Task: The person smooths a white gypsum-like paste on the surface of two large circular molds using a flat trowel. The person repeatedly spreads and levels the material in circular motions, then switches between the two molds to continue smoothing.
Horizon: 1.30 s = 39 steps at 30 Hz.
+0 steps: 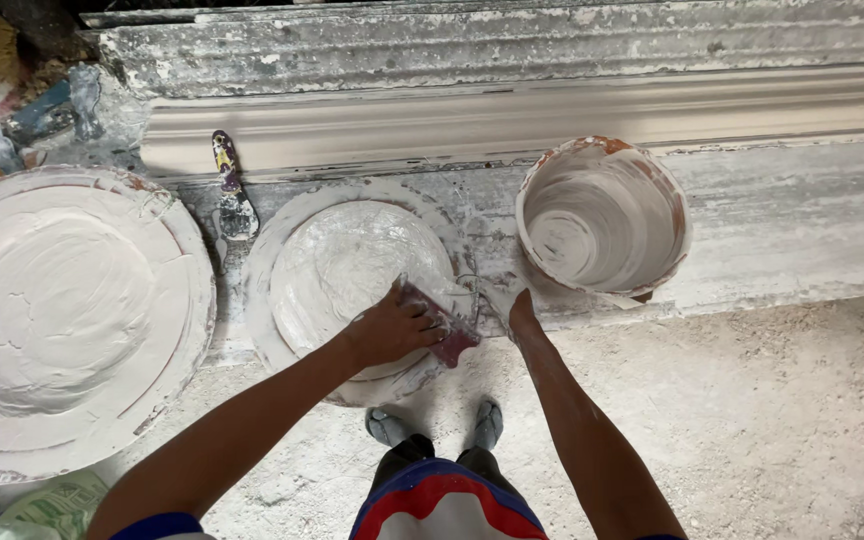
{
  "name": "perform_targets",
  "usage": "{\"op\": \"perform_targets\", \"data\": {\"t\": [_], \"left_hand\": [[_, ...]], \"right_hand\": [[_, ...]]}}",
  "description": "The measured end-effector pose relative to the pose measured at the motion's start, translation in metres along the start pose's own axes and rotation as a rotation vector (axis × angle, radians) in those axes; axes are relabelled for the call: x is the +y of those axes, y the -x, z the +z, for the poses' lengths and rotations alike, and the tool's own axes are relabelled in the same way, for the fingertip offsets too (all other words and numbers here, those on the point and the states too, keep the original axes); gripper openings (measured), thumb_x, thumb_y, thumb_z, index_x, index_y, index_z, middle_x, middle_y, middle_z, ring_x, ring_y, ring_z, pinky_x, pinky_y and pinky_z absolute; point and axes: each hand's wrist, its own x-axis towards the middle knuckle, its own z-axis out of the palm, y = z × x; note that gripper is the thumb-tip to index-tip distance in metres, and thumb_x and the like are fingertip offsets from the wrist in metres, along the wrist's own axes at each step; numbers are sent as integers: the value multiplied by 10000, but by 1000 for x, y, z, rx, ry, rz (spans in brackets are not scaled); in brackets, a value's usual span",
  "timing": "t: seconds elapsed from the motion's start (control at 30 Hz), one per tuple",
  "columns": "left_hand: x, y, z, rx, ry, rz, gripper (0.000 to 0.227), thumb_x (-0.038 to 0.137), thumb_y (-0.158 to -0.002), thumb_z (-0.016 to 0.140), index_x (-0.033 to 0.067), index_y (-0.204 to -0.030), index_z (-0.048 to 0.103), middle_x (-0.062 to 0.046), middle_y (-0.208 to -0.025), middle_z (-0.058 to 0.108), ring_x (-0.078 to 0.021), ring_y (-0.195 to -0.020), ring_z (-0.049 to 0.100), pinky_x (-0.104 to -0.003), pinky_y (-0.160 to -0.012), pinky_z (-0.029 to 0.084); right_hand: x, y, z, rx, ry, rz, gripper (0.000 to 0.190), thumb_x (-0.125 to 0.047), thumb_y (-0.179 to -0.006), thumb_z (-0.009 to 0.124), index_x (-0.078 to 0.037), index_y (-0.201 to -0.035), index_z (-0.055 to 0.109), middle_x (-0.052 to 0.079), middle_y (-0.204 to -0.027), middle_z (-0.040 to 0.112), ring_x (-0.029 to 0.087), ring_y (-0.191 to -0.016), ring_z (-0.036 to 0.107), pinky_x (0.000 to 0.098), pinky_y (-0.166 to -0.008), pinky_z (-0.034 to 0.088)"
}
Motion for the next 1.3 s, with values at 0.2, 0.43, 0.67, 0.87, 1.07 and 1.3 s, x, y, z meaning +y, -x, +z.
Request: {"op": "perform_targets", "data": {"t": [0.2,0.43,0.67,0.87,1.07,1.3], "left_hand": [[-6,-25,-16,31,-140,-122,387,271,-992,525,262,-1369,610,-11,-1319,641,-276,-1255,577,-758,-1092,276],[16,-10,-51,-70,96,-133,297,252,-1010,495,295,-1256,656,-31,-1258,687,-284,-1236,600,-789,-1117,217],[-51,30,-95,12,243,-757,492,-21,-922,464,192,-1341,608,-53,-1401,633,-251,-1237,613,-758,-1085,286],[-57,78,-105,141,140,-1001,481,17,-905,528,38,-1386,556,-181,-1298,672,-350,-1171,668,-668,-1040,423],[-7,111,-124,330,303,-1091,458,16,-884,559,-10,-1341,584,-216,-1176,710,-373,-1032,707,-519,-923,532],[69,158,-111,714,372,-1359,435,38,-950,553,-78,-1369,555,-308,-1135,690,-436,-946,709,-491,-785,581]], "right_hand": [[26,-29,-13,-4,79,-6,340,-153,-1002,739,107,-1215,693,157,-973,695,216,-739,611,358,-551,499],[20,-28,-10,-53,-97,62,340,-87,-944,692,24,-1248,587,109,-1069,705,168,-856,701,326,-657,602],[9,-8,-2,12,131,-91,454,-130,-976,694,42,-1373,555,121,-1103,723,125,-846,694,284,-658,588],[-12,35,6,108,125,-9,519,-187,-996,606,-2,-1453,444,149,-998,691,182,-622,575,319,-452,448],[-44,107,39,162,524,-657,371,-125,-1086,542,22,-1426,515,197,-1243,660,209,-1031,682,341,-860,594],[-53,88,155,-137,1372,-1017,834,-448,-946,596,79,-1522,302,286,-1595,280,446,-1467,298,529,-1177,308]]}}
